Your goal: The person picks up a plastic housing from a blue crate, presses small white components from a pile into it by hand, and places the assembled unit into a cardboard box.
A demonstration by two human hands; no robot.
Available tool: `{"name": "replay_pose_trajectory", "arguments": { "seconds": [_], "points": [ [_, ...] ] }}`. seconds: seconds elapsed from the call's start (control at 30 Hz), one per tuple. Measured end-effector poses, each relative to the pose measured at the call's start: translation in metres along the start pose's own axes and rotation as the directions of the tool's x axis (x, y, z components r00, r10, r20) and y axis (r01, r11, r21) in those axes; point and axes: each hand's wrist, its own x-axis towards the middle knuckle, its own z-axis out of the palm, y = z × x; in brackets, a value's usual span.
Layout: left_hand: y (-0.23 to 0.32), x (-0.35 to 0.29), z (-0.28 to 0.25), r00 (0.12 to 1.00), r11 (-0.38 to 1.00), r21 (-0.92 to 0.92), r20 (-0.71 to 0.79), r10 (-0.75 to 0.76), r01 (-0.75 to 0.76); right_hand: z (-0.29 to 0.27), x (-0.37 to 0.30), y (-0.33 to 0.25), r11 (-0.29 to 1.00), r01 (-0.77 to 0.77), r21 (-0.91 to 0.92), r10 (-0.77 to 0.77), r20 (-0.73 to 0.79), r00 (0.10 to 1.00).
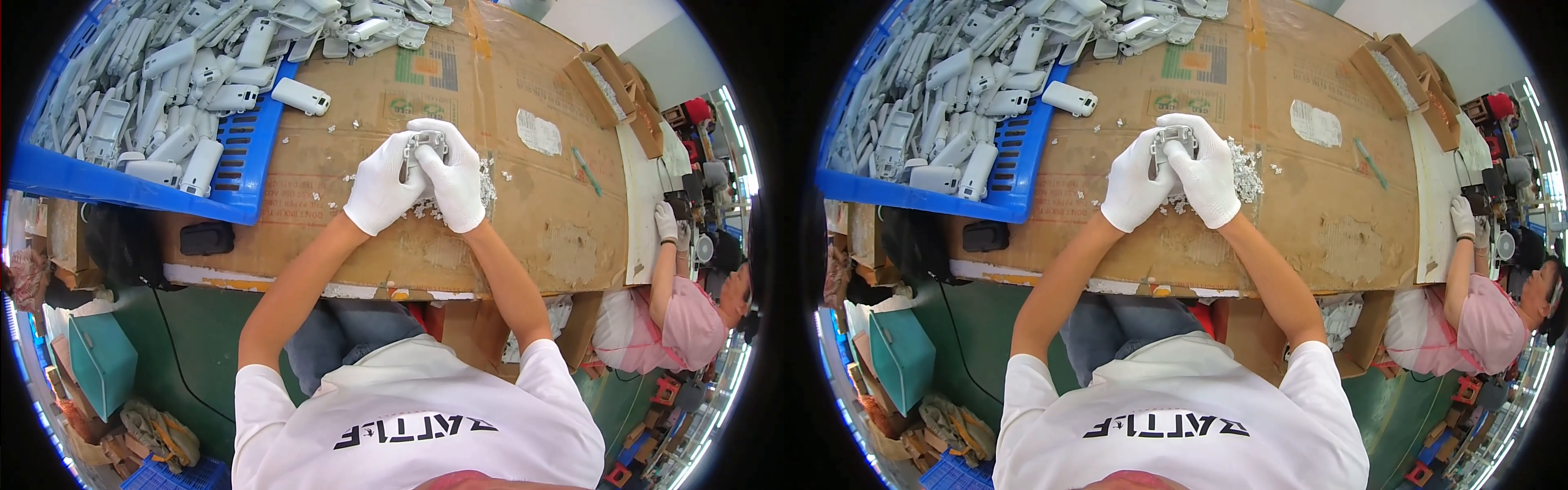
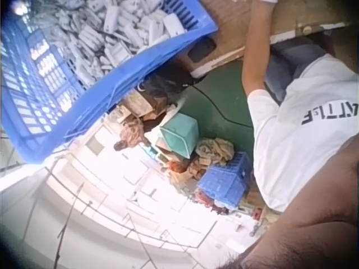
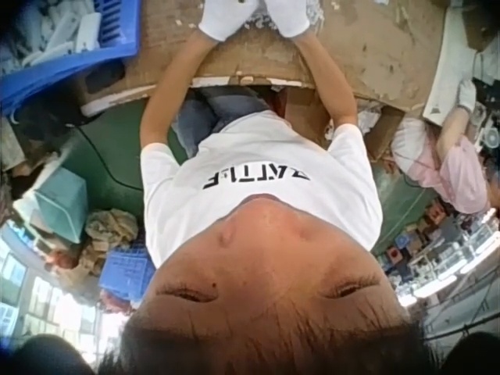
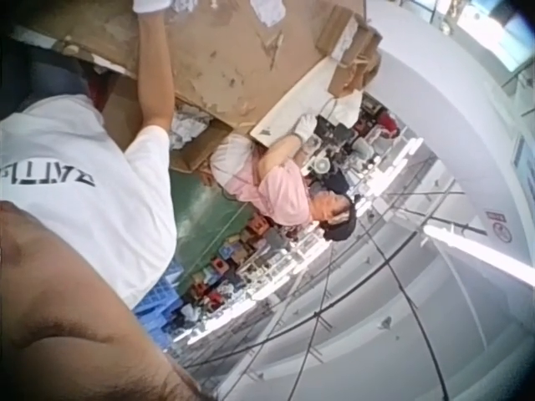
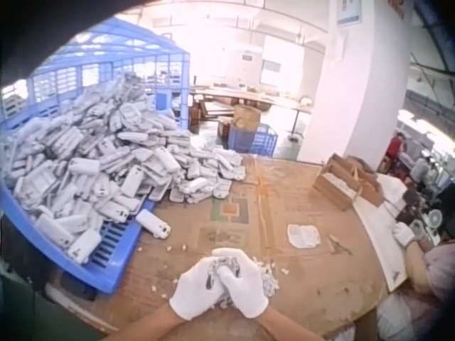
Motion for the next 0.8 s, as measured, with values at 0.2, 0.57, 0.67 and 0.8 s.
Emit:
{"name": "replay_pose_trajectory", "arguments": {
  "seconds": [0.2, 0.57, 0.67, 0.8],
  "points": [
    [-0.011, -0.003, 0.006, 0.996, 0.997, 0.038, -0.046, 0.073, -0.072, -0.001, 0.001, 0.003, 0.998, -0.053, 0.017, 0.053, 0.023, 0.998],
    [0.003, -0.004, -0.004, 0.995, 0.994, 0.108, 0.097, 0.011, -0.021, -0.002, 0.000, -0.001, 0.997, -0.026, 0.070, 0.027, -0.011, 1.000],
    [0.009, 0.013, -0.014, 0.952, 0.999, 0.015, 0.305, 0.032, -0.038, -0.025, -0.001, 0.001, 0.997, 0.067, -0.035, -0.067, -0.017, 0.998],
    [-0.009, 0.048, -0.070, 0.950, 0.822, 0.478, 0.170, 0.261, -0.311, -0.094, 0.016, 0.014, 0.985, 0.073, -0.153, -0.094, -0.136, 0.986]
  ]
}}
